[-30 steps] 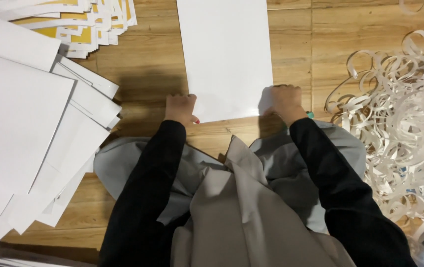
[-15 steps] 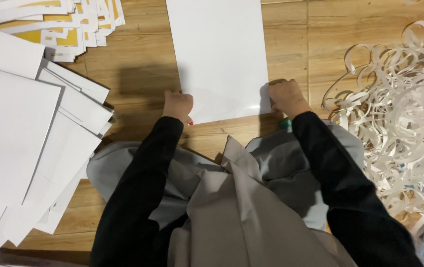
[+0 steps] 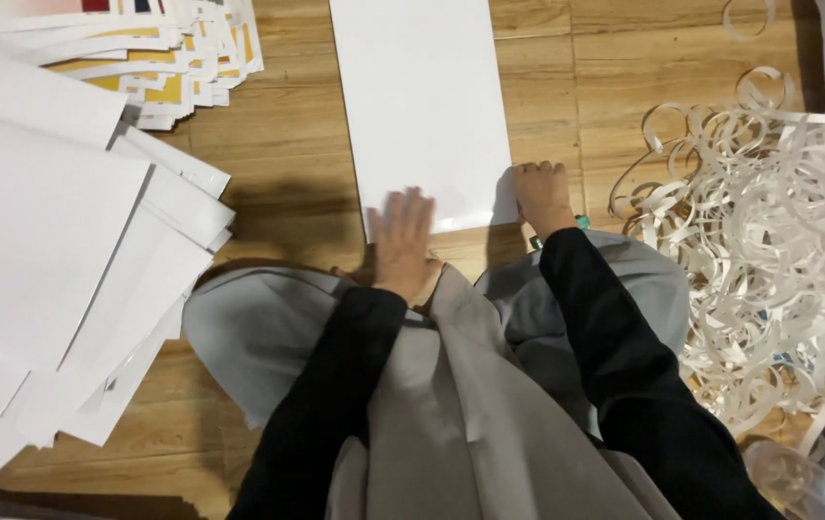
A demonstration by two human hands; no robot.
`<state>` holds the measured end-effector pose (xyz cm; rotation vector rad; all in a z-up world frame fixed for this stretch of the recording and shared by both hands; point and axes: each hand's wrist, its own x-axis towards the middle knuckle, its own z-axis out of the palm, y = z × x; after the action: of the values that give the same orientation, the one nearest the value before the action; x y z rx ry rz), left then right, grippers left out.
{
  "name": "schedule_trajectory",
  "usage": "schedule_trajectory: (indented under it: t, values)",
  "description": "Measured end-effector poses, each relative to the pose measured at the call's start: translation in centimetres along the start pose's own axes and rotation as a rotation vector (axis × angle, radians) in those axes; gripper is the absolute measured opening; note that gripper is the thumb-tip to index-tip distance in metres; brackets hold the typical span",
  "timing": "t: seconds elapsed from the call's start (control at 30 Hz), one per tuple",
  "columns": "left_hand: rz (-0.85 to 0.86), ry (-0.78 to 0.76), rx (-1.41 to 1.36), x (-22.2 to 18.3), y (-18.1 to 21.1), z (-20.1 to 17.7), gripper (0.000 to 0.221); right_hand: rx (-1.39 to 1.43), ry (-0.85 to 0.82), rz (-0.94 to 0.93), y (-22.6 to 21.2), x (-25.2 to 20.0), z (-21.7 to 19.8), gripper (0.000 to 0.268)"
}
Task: The person, sitting on the floor, handles white paper sheets, applies a green glue stick to the edges, and presses the sheets together.
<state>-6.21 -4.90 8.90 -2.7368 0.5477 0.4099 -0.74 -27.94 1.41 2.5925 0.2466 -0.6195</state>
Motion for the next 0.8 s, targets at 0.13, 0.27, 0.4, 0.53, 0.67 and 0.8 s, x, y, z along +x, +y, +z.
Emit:
schedule_trajectory:
  t: [0.13,0.27,0.4,0.53,0.67,0.8]
  values:
    - [0.181,-0.142,-0.391,-0.4,2.1,1.9,0.09,0.109,0.192,0.14,-2.8,-4.9,-3.1,0.055]
    - [0.174,-0.214,-0.319,1.0,2.8,3.1,0.099,0.743,0.69,-0.084,-10.4,-8.3,-4.9,0.033]
    - [0.198,-0.178,-0.292,1.0,2.9,5.2,0.097,0.732,0.34,-0.113,-12.9,-7.7,-1.4,0.069]
    - [0.188,-0.144,-0.361,1.7,2.9,4.4,0.101,0.591,0.187,-0.096,-11.6,-5.9,0.2,0.072]
    - [0.111,-0.156,-0.332,0.7,3.2,5.6,0.098,0.638,0.151,-0.016,-10.8,-7.5,-0.7,0.089]
    - [-0.009,-0.139,-0.313,0.1,2.1,8.3,0.098,0.619,0.121,0.041,-9.3,-7.5,0.5,0.099]
